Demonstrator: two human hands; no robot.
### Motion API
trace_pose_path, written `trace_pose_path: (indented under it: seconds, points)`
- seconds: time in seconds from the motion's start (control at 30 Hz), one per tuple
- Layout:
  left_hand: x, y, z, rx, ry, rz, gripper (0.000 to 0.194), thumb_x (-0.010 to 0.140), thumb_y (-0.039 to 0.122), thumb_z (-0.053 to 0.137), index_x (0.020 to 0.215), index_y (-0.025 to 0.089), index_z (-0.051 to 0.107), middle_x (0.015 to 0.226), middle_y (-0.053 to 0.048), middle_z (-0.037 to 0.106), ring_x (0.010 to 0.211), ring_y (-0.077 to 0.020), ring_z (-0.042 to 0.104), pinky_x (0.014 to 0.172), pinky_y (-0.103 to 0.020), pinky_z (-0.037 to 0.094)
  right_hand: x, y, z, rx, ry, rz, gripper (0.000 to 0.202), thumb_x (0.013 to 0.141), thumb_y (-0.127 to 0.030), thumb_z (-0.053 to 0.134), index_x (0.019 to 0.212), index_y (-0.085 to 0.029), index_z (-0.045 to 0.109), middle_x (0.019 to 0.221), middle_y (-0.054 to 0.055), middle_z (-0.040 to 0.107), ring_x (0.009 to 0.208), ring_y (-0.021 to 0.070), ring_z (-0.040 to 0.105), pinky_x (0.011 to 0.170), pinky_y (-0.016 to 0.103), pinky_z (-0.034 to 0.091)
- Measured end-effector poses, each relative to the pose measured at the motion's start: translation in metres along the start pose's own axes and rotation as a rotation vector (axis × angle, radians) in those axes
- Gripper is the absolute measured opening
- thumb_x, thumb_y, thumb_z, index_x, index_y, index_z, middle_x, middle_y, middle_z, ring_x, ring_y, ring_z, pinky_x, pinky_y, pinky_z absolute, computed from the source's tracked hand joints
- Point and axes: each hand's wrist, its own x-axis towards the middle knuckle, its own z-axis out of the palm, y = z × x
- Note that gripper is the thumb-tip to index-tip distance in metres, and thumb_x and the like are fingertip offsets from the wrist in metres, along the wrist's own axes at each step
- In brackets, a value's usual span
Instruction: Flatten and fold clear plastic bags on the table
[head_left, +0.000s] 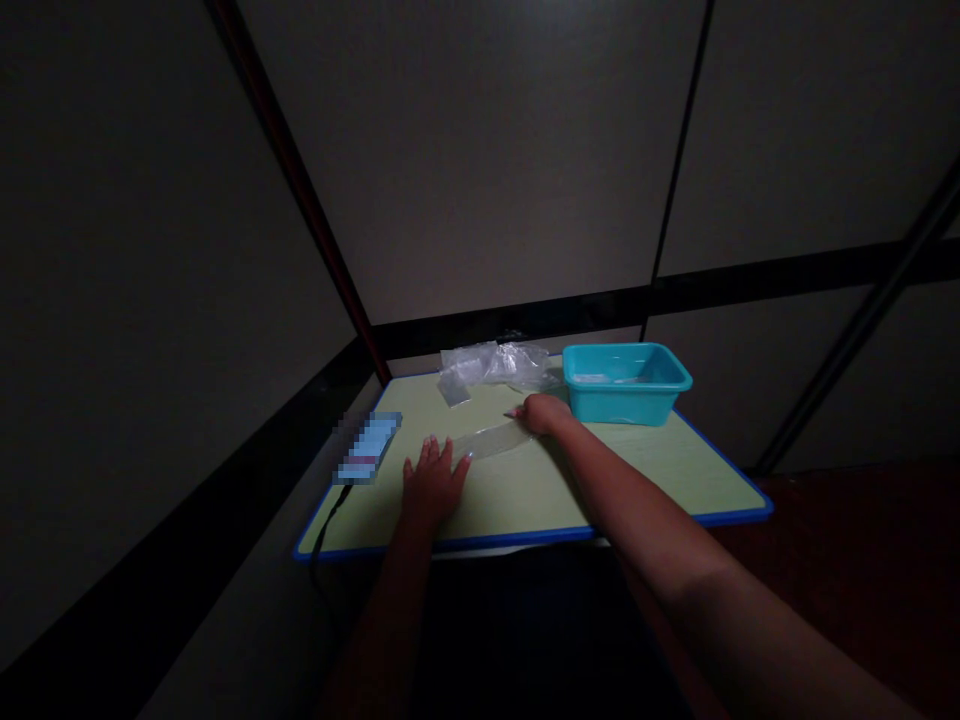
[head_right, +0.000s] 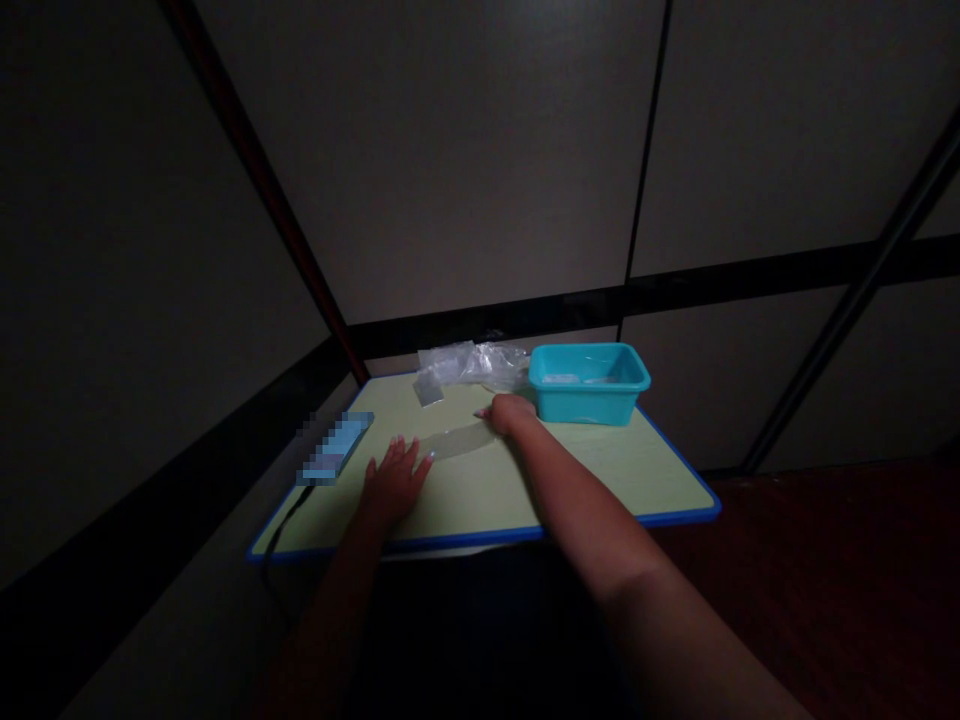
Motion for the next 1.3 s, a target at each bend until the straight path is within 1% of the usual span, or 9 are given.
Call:
trace_pose_path:
  seconds: [0.13, 0.37, 0.47, 0.63, 0.77, 0.87, 1.03, 1.2, 1.3]
  points:
    - [0.000, 0.000, 0.000, 0.002, 0.000, -0.006, 0.064, 0.092, 0.053, 0.018, 0.141, 0.016, 0.032, 0.149, -0.015, 0.025, 0.139, -0.0258, 0.019, 0.108, -0.055, 0.018, -0.001, 0.000, -0.003, 0.023, -0.046, -0.019, 0.067, 0.089, -0.062, 0.028, 0.108, -0.011, 0.066, 0.113, 0.020, 0.063, 0.104, 0.0273, 0.060, 0.082, 0.031, 0.044]
    - [-0.001, 0.000, 0.001, 0.026, 0.026, -0.002, 0.060, 0.093, 0.051, 0.017, 0.141, 0.018, 0.035, 0.149, -0.016, 0.026, 0.139, -0.0265, 0.020, 0.107, -0.054, 0.021, 0.000, 0.002, -0.007, 0.070, -0.108, -0.014, 0.067, 0.088, -0.063, 0.029, 0.104, -0.011, 0.068, 0.096, 0.018, 0.069, 0.095, 0.0243, 0.064, 0.076, 0.027, 0.045]
    - [-0.003, 0.001, -0.001, 0.020, 0.031, -0.016, 0.060, 0.093, 0.050, 0.017, 0.141, 0.018, 0.035, 0.148, -0.017, 0.027, 0.139, -0.0271, 0.020, 0.107, -0.055, 0.021, 0.000, 0.002, -0.006, 0.044, -0.093, -0.002, 0.067, 0.086, -0.064, 0.034, 0.105, -0.010, 0.067, 0.102, 0.020, 0.068, 0.099, 0.0257, 0.062, 0.075, 0.028, 0.045]
    - [-0.007, 0.004, -0.004, -0.036, 0.095, -0.018, 0.058, 0.094, 0.046, 0.018, 0.141, 0.016, 0.033, 0.150, -0.015, 0.022, 0.140, -0.0251, 0.015, 0.106, -0.056, 0.022, 0.003, 0.003, -0.003, 0.009, -0.086, -0.003, 0.054, 0.085, -0.056, 0.046, 0.105, -0.012, 0.068, 0.109, 0.020, 0.065, 0.100, 0.0260, 0.062, 0.076, 0.028, 0.045]
    - [-0.008, 0.003, -0.002, -0.047, 0.096, -0.005, 0.056, 0.095, 0.044, 0.018, 0.140, 0.016, 0.035, 0.148, -0.012, 0.029, 0.139, -0.0224, 0.021, 0.108, -0.056, 0.020, 0.002, 0.002, -0.002, 0.000, -0.074, -0.007, 0.053, 0.086, -0.056, 0.044, 0.106, -0.012, 0.067, 0.109, 0.020, 0.065, 0.101, 0.0258, 0.062, 0.078, 0.028, 0.045]
    - [-0.007, 0.002, 0.000, -0.042, 0.094, 0.005, 0.054, 0.095, 0.045, 0.019, 0.138, 0.017, 0.038, 0.146, -0.011, 0.035, 0.137, -0.0217, 0.027, 0.109, -0.054, 0.020, -0.002, -0.003, -0.001, -0.021, -0.034, 0.011, 0.054, 0.088, -0.054, 0.041, 0.107, -0.011, 0.066, 0.111, 0.021, 0.064, 0.103, 0.0274, 0.060, 0.079, 0.030, 0.046]
    - [-0.006, 0.002, 0.002, -0.008, 0.097, 0.004, 0.056, 0.095, 0.045, 0.021, 0.135, 0.013, 0.041, 0.145, -0.012, 0.037, 0.136, -0.0233, 0.029, 0.108, -0.052, 0.023, -0.008, -0.010, 0.001, -0.029, 0.021, 0.050, 0.058, 0.087, -0.058, 0.039, 0.111, -0.011, 0.065, 0.114, 0.022, 0.062, 0.107, 0.0272, 0.059, 0.083, 0.032, 0.045]
    - [-0.005, 0.002, 0.006, 0.007, 0.128, 0.009, 0.056, 0.094, 0.045, 0.024, 0.135, 0.012, 0.043, 0.143, -0.013, 0.039, 0.135, -0.0232, 0.030, 0.109, -0.047, 0.025, -0.001, -0.001, -0.003, 0.009, -0.023, 0.026, 0.051, 0.088, -0.052, 0.042, 0.108, -0.012, 0.066, 0.111, 0.020, 0.064, 0.102, 0.0257, 0.062, 0.078, 0.029, 0.046]
    - [-0.005, 0.002, 0.007, 0.001, 0.139, 0.017, 0.054, 0.094, 0.045, 0.026, 0.134, 0.013, 0.044, 0.142, -0.013, 0.040, 0.135, -0.0236, 0.031, 0.109, -0.048, 0.025, 0.003, 0.004, -0.005, 0.048, -0.077, 0.001, 0.048, 0.088, -0.049, 0.042, 0.104, -0.012, 0.067, 0.105, 0.018, 0.067, 0.094, 0.0233, 0.065, 0.074, 0.026, 0.046]
